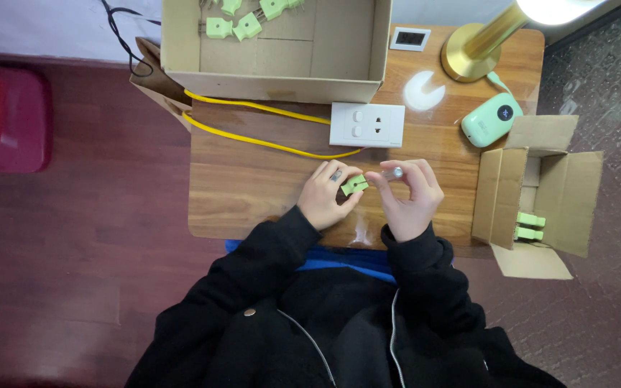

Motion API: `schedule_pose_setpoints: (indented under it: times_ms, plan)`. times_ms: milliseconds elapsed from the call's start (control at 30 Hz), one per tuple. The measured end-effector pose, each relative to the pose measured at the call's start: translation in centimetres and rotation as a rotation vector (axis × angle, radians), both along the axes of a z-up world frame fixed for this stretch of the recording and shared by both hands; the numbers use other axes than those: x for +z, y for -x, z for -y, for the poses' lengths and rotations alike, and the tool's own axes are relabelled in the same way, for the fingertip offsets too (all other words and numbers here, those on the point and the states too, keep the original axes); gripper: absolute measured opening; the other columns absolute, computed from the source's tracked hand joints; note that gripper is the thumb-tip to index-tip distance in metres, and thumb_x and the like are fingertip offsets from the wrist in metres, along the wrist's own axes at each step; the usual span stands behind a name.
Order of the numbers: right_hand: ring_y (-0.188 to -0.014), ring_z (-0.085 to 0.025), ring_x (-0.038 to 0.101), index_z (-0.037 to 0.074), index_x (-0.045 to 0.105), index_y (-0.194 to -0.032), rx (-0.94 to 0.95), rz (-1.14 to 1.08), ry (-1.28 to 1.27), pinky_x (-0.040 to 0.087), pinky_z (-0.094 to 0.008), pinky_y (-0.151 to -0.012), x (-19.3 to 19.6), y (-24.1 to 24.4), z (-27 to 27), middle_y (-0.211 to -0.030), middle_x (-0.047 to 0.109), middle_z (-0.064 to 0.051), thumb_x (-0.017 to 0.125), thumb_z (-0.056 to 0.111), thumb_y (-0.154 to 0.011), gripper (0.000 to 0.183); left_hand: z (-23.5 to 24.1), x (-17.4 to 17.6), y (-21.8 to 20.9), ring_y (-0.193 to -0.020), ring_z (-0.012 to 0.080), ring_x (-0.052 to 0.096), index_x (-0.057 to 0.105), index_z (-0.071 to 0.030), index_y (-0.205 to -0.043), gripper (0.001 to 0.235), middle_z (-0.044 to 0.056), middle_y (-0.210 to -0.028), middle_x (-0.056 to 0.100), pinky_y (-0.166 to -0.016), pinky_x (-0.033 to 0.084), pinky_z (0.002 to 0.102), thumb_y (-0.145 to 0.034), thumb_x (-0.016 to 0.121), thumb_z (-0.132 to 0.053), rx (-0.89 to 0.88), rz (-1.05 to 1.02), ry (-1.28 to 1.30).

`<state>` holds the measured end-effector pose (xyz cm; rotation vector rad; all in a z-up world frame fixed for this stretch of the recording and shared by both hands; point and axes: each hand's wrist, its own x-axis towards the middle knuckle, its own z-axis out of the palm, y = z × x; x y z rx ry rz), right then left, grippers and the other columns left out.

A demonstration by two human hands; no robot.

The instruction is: Assembling or inspecting small green electronic components using a screwdriver

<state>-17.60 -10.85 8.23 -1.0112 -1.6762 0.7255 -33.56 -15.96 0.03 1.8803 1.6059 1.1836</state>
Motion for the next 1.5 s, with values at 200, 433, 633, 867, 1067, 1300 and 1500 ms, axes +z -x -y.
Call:
schedule_pose_setpoints:
  times_ms: [200, 433, 633, 867, 1067, 1300, 1500]
  plan:
    - [-0.069, -0.023, 0.068, -0.002, 0.073, -0.097, 0.003, -0.029, 0.008, 0.062, -0.033, -0.063, 0.4, 0.4, 0.3, -0.080, 0.053, -0.008, 0.091, 0.006, -0.085, 0.023, 0.0, -0.1, 0.0, -0.093, 0.0251, 0.062, 0.065, -0.020, -0.118, 0.035, 0.001, -0.099, 0.056, -0.088, 0.054, 0.036, -0.085, 0.076, -0.028, 0.003, -0.006, 0.008]
    - [-0.062, -0.021, 0.060, 0.006, 0.074, -0.094, -0.031, 0.153, -0.095, 0.055, -0.034, -0.060, 0.3, 0.4, 0.1, -0.074, 0.051, -0.005, 0.094, 0.018, -0.084, 0.025, 0.1, 0.3, -0.1, -0.092, 0.0254, 0.063, 0.066, -0.021, -0.117, 0.033, 0.001, -0.098, 0.057, -0.089, 0.054, 0.036, -0.085, 0.076, -0.027, 0.011, -0.018, 0.007]
    - [-0.056, -0.019, 0.059, 0.012, 0.076, -0.095, 0.059, 0.168, -0.014, 0.052, -0.032, -0.060, 1.2, 0.3, 0.2, -0.071, 0.053, -0.004, 0.087, 0.013, -0.089, 0.013, 0.1, -0.6, -0.1, -0.092, 0.0248, 0.062, 0.068, -0.021, -0.116, 0.033, 0.001, -0.098, 0.056, -0.089, 0.054, 0.036, -0.085, 0.076, -0.028, 0.010, 0.004, 0.005]
    - [-0.053, -0.019, 0.062, 0.016, 0.079, -0.103, 0.381, 0.142, 0.092, 0.054, -0.031, -0.056, 1.4, -0.8, -0.2, -0.075, 0.059, -0.003, 0.074, 0.013, -0.093, 0.011, 0.1, -0.9, -0.1, -0.091, 0.0258, 0.061, 0.067, -0.020, -0.115, 0.036, 0.002, -0.096, 0.055, -0.086, 0.054, 0.037, -0.081, 0.079, -0.026, 0.007, -0.011, 0.003]
    - [-0.057, -0.013, 0.063, 0.002, 0.051, -0.110, 0.526, -0.050, 0.364, 0.056, -0.030, -0.062, -0.1, -1.5, -0.1, -0.084, 0.074, -0.011, 0.058, 0.001, -0.101, 0.012, 0.1, -0.7, -0.1, -0.092, 0.0245, 0.061, 0.067, -0.019, -0.116, 0.035, 0.001, -0.098, 0.055, -0.089, 0.053, 0.035, -0.083, 0.077, -0.025, -0.003, -0.016, 0.004]
    - [-0.064, -0.013, 0.067, 0.004, 0.055, -0.098, 0.520, -0.081, 0.323, 0.055, -0.028, -0.071, 0.5, -1.1, -1.0, -0.086, 0.077, -0.007, 0.075, 0.010, -0.094, 0.021, 0.1, -0.7, 0.1, -0.093, 0.0262, 0.061, 0.067, -0.017, -0.117, 0.035, 0.003, -0.098, 0.054, -0.089, 0.053, 0.037, -0.084, 0.076, -0.023, -0.009, -0.008, 0.009]
    - [-0.073, -0.022, 0.071, 0.002, 0.068, -0.097, 0.453, -0.001, 0.213, 0.056, -0.031, -0.066, 0.6, -0.7, -1.3, -0.097, 0.074, -0.013, 0.073, 0.010, -0.095, 0.009, 0.0, -0.3, 0.1, -0.092, 0.0272, 0.061, 0.066, -0.013, -0.110, 0.031, 0.004, -0.098, 0.055, -0.088, 0.053, 0.037, -0.084, 0.077, -0.025, -0.007, 0.001, 0.000]
